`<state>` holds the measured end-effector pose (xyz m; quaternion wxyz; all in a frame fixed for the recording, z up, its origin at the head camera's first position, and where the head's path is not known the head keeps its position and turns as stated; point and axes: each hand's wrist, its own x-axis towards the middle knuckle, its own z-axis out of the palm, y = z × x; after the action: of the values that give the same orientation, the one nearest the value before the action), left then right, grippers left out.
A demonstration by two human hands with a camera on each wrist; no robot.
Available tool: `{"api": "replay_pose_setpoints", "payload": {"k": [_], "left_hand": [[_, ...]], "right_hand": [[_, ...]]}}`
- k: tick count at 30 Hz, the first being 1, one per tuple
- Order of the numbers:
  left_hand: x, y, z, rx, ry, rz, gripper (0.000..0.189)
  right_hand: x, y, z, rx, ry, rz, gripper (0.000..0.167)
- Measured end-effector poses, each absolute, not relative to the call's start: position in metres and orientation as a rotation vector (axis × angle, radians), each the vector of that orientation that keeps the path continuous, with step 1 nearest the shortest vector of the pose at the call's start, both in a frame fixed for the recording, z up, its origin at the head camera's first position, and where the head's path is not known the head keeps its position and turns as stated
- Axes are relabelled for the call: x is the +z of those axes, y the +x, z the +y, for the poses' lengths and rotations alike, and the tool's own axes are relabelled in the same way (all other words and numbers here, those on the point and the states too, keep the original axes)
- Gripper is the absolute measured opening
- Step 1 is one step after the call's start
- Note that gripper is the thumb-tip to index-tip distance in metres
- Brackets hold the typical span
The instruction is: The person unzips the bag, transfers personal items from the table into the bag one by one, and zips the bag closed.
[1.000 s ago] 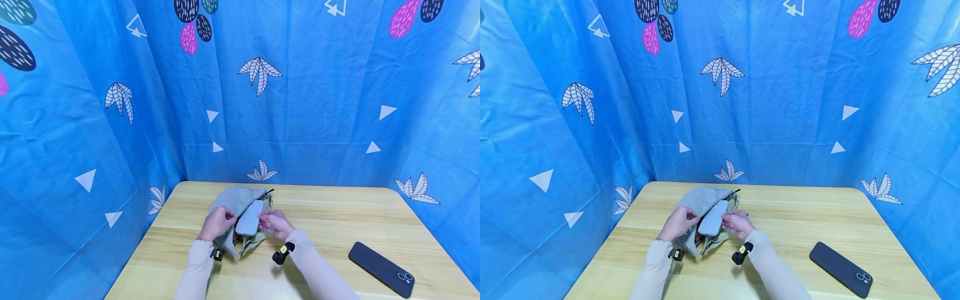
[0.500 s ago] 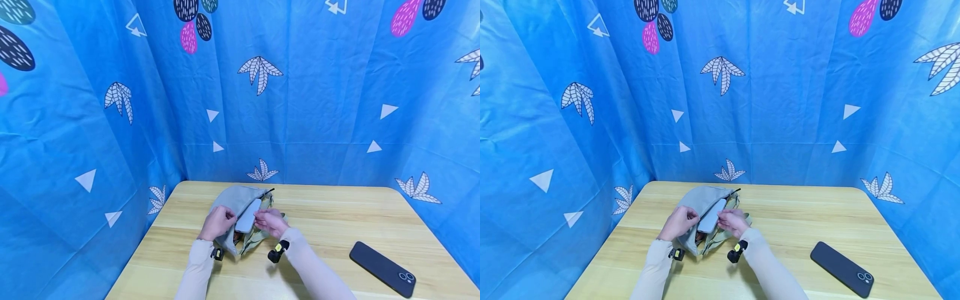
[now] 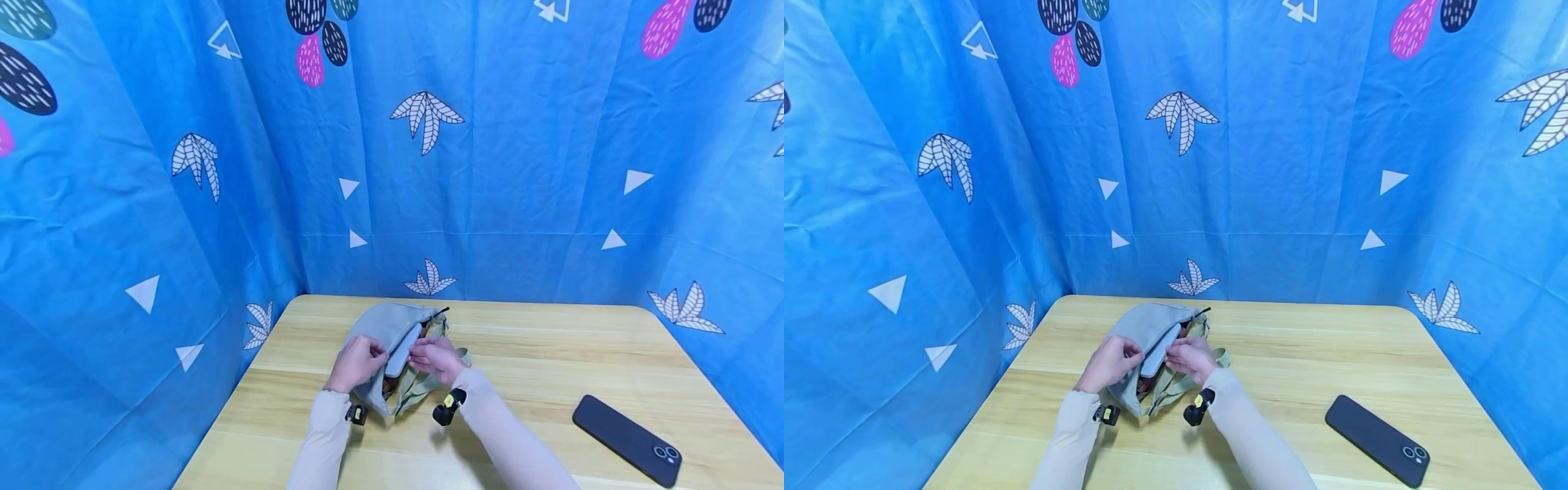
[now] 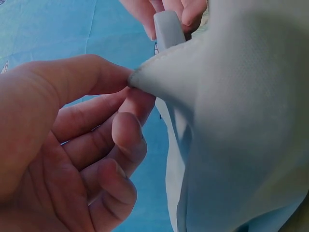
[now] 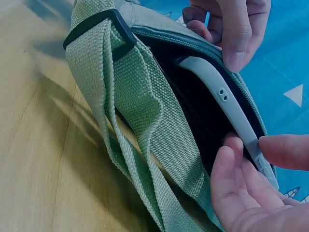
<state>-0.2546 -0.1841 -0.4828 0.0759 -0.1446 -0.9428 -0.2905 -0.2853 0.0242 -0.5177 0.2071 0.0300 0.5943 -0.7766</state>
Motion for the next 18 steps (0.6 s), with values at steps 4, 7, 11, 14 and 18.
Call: {"api": "replay_pose_setpoints", "payload": {"k": [4,7,11,14,18], "left_hand": [[-0.4832,-0.2547,-0.1842,-0.865,-0.43,-2.824,0.009],[-0.4831,-0.2546,-0.1844,-0.862,-0.438,-2.815,0.008],[-0.4825,-0.2544,-0.1838,-0.864,-0.435,-2.817,0.009],[-0.4823,-0.2545,-0.1835,-0.857,-0.435,-2.822,0.009],[-0.4818,-0.2546,-0.1834,-0.848,-0.442,-2.822,0.008]], "right_hand": [[-0.5155,-0.2864,0.0226,-2.146,0.083,1.682,0.022],[-0.5143,-0.2871,0.0211,-2.149,0.088,1.697,0.025],[-0.514,-0.2877,0.018,-2.157,0.094,1.703,0.029],[-0.5162,-0.2886,0.0159,-2.17,0.1,1.691,0.029],[-0.5217,-0.2893,0.014,-2.184,0.117,1.677,0.025]]}}
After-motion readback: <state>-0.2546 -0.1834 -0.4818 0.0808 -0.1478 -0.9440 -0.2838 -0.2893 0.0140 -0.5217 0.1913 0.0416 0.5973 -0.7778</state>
